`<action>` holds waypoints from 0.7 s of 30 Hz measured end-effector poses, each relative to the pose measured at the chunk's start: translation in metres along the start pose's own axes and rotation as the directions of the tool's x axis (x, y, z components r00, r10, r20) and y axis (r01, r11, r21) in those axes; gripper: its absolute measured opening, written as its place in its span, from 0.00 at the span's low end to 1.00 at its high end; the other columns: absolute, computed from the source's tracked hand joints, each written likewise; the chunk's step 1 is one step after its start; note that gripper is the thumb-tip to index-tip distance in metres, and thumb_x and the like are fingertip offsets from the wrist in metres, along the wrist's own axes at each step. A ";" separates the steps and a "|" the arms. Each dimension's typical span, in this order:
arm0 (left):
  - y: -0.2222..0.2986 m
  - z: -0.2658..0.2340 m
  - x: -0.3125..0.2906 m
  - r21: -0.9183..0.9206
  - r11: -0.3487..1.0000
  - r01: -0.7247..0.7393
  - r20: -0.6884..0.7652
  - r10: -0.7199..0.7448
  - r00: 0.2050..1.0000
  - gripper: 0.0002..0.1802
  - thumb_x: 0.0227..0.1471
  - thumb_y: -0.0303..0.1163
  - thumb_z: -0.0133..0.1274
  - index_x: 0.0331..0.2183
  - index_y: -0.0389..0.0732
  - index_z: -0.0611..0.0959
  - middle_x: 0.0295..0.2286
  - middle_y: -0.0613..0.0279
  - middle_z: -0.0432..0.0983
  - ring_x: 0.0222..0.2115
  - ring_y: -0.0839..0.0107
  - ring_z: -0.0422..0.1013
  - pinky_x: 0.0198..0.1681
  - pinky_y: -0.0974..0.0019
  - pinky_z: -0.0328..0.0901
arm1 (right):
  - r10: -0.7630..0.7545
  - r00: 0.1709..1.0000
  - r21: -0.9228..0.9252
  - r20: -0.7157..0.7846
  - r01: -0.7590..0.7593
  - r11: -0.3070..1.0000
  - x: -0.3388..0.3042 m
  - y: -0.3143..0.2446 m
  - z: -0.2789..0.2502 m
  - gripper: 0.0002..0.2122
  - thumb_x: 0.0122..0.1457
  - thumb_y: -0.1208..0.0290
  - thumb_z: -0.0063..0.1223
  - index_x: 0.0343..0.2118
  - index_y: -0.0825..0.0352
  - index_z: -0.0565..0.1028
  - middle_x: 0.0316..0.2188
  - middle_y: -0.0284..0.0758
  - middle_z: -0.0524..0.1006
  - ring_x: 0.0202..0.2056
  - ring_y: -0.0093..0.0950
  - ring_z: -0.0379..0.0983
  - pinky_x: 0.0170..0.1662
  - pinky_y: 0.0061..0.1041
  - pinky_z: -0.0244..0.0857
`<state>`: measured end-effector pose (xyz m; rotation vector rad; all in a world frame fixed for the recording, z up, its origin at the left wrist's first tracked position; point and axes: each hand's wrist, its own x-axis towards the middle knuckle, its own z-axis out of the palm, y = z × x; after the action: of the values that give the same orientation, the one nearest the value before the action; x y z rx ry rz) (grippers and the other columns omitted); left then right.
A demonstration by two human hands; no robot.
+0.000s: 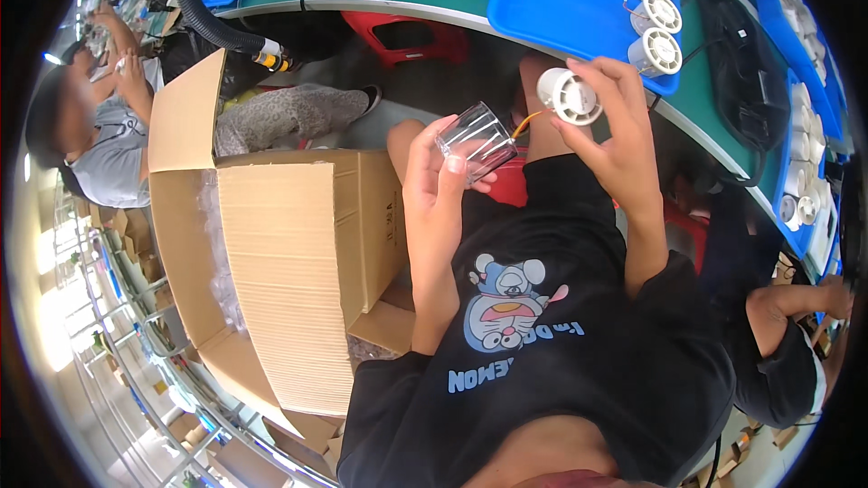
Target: The recorder is seen placing electronic components into small plastic bags and then organizing them into a cardboard box on an assembly line.
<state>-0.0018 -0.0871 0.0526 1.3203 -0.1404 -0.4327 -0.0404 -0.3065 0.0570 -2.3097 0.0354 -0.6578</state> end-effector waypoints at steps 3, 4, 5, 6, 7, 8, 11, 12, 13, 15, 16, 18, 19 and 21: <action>0.008 0.006 -0.004 0.054 0.998 -0.022 -0.046 0.025 0.999 0.28 0.59 0.37 0.51 0.55 0.33 0.65 0.40 0.51 0.76 0.33 0.70 0.75 0.37 0.71 0.69 | -0.049 0.999 0.026 0.025 0.048 0.999 0.001 -0.005 0.009 0.25 0.42 0.76 0.64 0.48 0.67 0.73 0.42 0.41 0.68 0.44 0.39 0.66 0.47 0.32 0.62; 0.007 0.008 -0.003 0.121 0.992 -0.032 -0.053 0.039 0.998 0.29 0.56 0.34 0.54 0.56 0.33 0.64 0.42 0.50 0.75 0.35 0.70 0.75 0.38 0.70 0.69 | -0.052 0.998 0.083 0.043 0.049 0.995 0.000 -0.007 0.012 0.25 0.42 0.77 0.64 0.47 0.68 0.73 0.42 0.41 0.68 0.45 0.38 0.66 0.48 0.32 0.62; 0.006 0.010 -0.001 0.188 0.981 -0.042 -0.060 0.055 0.997 0.32 0.54 0.30 0.57 0.56 0.33 0.63 0.44 0.49 0.74 0.36 0.70 0.75 0.40 0.69 0.69 | 0.017 0.999 0.157 0.049 -0.024 0.987 0.000 -0.012 0.011 0.25 0.43 0.76 0.65 0.48 0.68 0.73 0.43 0.40 0.69 0.45 0.37 0.67 0.48 0.31 0.63; 0.006 0.009 0.000 0.189 0.981 -0.042 -0.062 0.054 0.997 0.32 0.54 0.30 0.57 0.56 0.33 0.63 0.44 0.49 0.74 0.36 0.70 0.75 0.40 0.69 0.69 | 0.017 0.999 0.158 0.049 -0.024 0.987 -0.001 -0.013 0.010 0.25 0.43 0.76 0.65 0.48 0.68 0.73 0.43 0.40 0.69 0.45 0.37 0.67 0.48 0.31 0.63; 0.005 0.008 0.001 0.281 0.949 -0.141 -0.035 0.157 0.987 0.34 0.50 0.27 0.59 0.56 0.33 0.63 0.46 0.49 0.73 0.38 0.70 0.74 0.41 0.68 0.69 | 0.080 0.996 0.204 0.039 -0.087 0.975 -0.002 -0.014 0.008 0.25 0.43 0.76 0.65 0.48 0.68 0.73 0.43 0.40 0.69 0.45 0.36 0.68 0.49 0.29 0.63; 0.003 0.007 0.002 0.367 0.899 -0.239 0.003 0.255 0.967 0.37 0.47 0.24 0.61 0.57 0.33 0.63 0.48 0.49 0.71 0.40 0.69 0.74 0.43 0.67 0.69 | 0.145 0.989 0.248 0.030 -0.148 0.957 -0.002 -0.014 0.007 0.25 0.43 0.75 0.65 0.48 0.68 0.72 0.44 0.40 0.69 0.45 0.35 0.69 0.49 0.28 0.63; 0.004 -0.003 0.006 0.405 0.872 -0.277 0.111 0.253 0.961 0.35 0.44 0.21 0.61 0.55 0.39 0.68 0.52 0.50 0.67 0.44 0.66 0.73 0.44 0.65 0.69 | 0.214 0.974 0.331 0.070 -0.225 0.916 -0.006 -0.003 0.009 0.25 0.44 0.74 0.66 0.49 0.68 0.72 0.44 0.39 0.70 0.45 0.32 0.70 0.49 0.26 0.63; 0.003 -0.005 0.008 0.480 0.808 -0.343 0.196 0.282 0.939 0.34 0.44 0.20 0.60 0.55 0.40 0.69 0.53 0.50 0.66 0.45 0.65 0.72 0.44 0.64 0.69 | 0.216 0.974 0.332 0.069 -0.226 0.916 -0.007 -0.001 0.010 0.25 0.44 0.74 0.66 0.49 0.68 0.72 0.44 0.39 0.70 0.45 0.32 0.70 0.49 0.26 0.63; -0.001 -0.007 0.010 0.480 0.808 -0.342 0.198 0.281 0.939 0.34 0.44 0.20 0.60 0.55 0.40 0.69 0.53 0.50 0.66 0.45 0.65 0.72 0.44 0.64 0.69 | 0.249 0.964 0.371 0.093 -0.266 0.890 -0.009 0.001 0.011 0.25 0.45 0.74 0.66 0.49 0.68 0.72 0.44 0.38 0.70 0.45 0.31 0.70 0.49 0.26 0.63; -0.007 -0.011 0.012 0.450 0.805 -0.387 0.287 0.280 0.916 0.34 0.43 0.18 0.59 0.54 0.43 0.71 0.54 0.50 0.62 0.47 0.63 0.70 0.45 0.63 0.69 | 0.282 0.952 0.413 0.119 -0.306 0.858 -0.009 0.000 0.012 0.25 0.45 0.73 0.66 0.49 0.67 0.72 0.44 0.38 0.71 0.45 0.30 0.70 0.49 0.25 0.63; -0.007 -0.011 0.012 0.453 0.804 -0.386 0.288 0.277 0.917 0.34 0.43 0.18 0.59 0.54 0.43 0.71 0.54 0.50 0.62 0.47 0.63 0.70 0.45 0.63 0.69 | 0.284 0.949 0.403 0.138 -0.316 0.859 -0.008 -0.001 0.012 0.25 0.45 0.73 0.66 0.49 0.67 0.73 0.44 0.37 0.71 0.45 0.29 0.70 0.48 0.25 0.63; -0.009 -0.010 0.013 0.414 0.862 -0.293 0.307 0.171 0.936 0.34 0.46 0.13 0.54 0.56 0.39 0.67 0.56 0.51 0.56 0.55 0.62 0.63 0.54 0.61 0.64 | 0.287 0.945 0.395 0.155 -0.326 0.859 -0.007 -0.002 0.011 0.25 0.46 0.73 0.66 0.49 0.67 0.73 0.44 0.37 0.71 0.45 0.29 0.70 0.48 0.25 0.63; -0.012 -0.009 0.013 0.416 0.861 -0.293 0.308 0.170 0.936 0.34 0.46 0.13 0.54 0.56 0.39 0.67 0.56 0.51 0.56 0.55 0.62 0.63 0.54 0.61 0.64 | 0.266 0.944 0.434 0.194 -0.325 0.840 -0.006 -0.001 0.011 0.25 0.47 0.74 0.65 0.50 0.68 0.72 0.44 0.37 0.70 0.46 0.28 0.70 0.49 0.25 0.63; -0.019 -0.008 0.015 0.375 0.877 -0.302 0.256 0.215 0.942 0.33 0.45 0.16 0.57 0.55 0.41 0.69 0.55 0.51 0.58 0.50 0.62 0.67 0.48 0.63 0.68 | 0.245 0.943 0.470 0.227 -0.326 0.820 -0.007 0.000 0.011 0.24 0.48 0.75 0.64 0.50 0.69 0.71 0.45 0.37 0.69 0.47 0.28 0.69 0.50 0.25 0.64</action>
<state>0.0101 -0.0890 0.0309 1.6392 -0.6070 -0.3176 -0.0416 -0.2978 0.0473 -1.7887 0.1222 -0.2808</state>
